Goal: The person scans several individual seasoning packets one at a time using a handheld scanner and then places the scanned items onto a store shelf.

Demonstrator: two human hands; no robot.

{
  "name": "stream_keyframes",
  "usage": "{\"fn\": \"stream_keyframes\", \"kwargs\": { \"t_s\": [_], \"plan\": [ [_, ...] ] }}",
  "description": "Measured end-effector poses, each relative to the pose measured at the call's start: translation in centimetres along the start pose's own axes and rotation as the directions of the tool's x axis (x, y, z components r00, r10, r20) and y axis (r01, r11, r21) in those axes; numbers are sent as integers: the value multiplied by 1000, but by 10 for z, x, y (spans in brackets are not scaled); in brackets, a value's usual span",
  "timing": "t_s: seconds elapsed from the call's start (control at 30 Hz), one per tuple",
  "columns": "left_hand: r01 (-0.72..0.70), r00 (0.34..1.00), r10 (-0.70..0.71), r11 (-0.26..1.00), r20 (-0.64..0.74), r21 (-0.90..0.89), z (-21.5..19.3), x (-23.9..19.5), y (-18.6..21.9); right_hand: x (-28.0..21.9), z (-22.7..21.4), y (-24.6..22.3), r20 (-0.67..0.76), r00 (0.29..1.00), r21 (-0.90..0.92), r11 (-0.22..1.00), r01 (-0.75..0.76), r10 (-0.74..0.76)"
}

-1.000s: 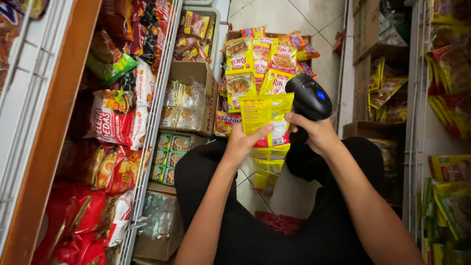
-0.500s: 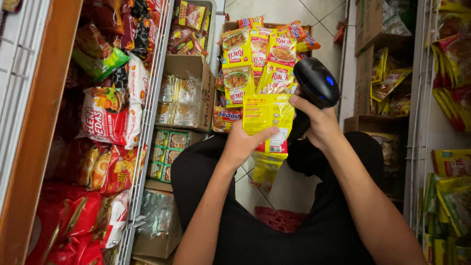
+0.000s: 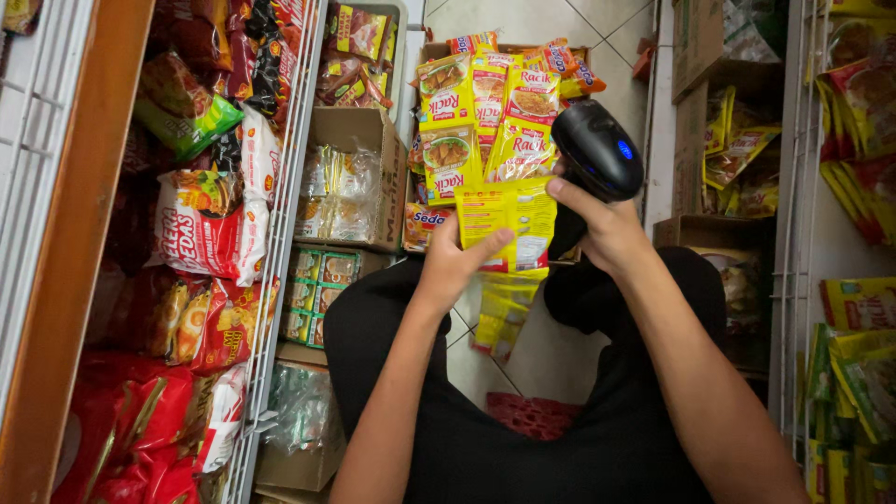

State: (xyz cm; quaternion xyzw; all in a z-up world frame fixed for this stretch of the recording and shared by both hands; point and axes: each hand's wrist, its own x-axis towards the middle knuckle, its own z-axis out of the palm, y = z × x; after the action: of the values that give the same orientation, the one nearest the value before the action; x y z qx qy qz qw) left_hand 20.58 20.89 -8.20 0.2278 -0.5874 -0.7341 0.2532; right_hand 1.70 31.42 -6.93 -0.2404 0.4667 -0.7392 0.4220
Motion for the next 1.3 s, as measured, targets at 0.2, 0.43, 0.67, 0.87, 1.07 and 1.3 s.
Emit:
{"fn": "stream_keyframes", "kwargs": {
  "t_s": [0.2, 0.43, 0.67, 0.87, 1.07, 1.3],
  "plan": [
    [-18, 996, 10, 995, -86, -95, 2, 3, -10, -1, -9, 6, 33, 995, 41, 995, -96, 94],
    [-76, 988, 55, 986, -142, -147, 0, 5, -10, -17, -14, -4, 114, 978, -138, 977, -160, 176],
    [-75, 987, 53, 988, -155, -138, -1, 3, -10, -21, 2, 8, 67, 991, -168, 980, -106, 118],
    [-86, 985, 68, 991, -160, -105, -2, 3, -10, -21, 3, 12, 11, 993, -184, 977, -110, 114],
    [-80, 986, 70, 995, -154, -63, -3, 2, -8, -22, -1, 14, 41, 992, -125, 986, -111, 117],
    [-104, 984, 91, 991, -155, -80, -4, 5, -12, -22, -1, 13, 46, 995, -136, 987, -86, 93]
  ]
}}
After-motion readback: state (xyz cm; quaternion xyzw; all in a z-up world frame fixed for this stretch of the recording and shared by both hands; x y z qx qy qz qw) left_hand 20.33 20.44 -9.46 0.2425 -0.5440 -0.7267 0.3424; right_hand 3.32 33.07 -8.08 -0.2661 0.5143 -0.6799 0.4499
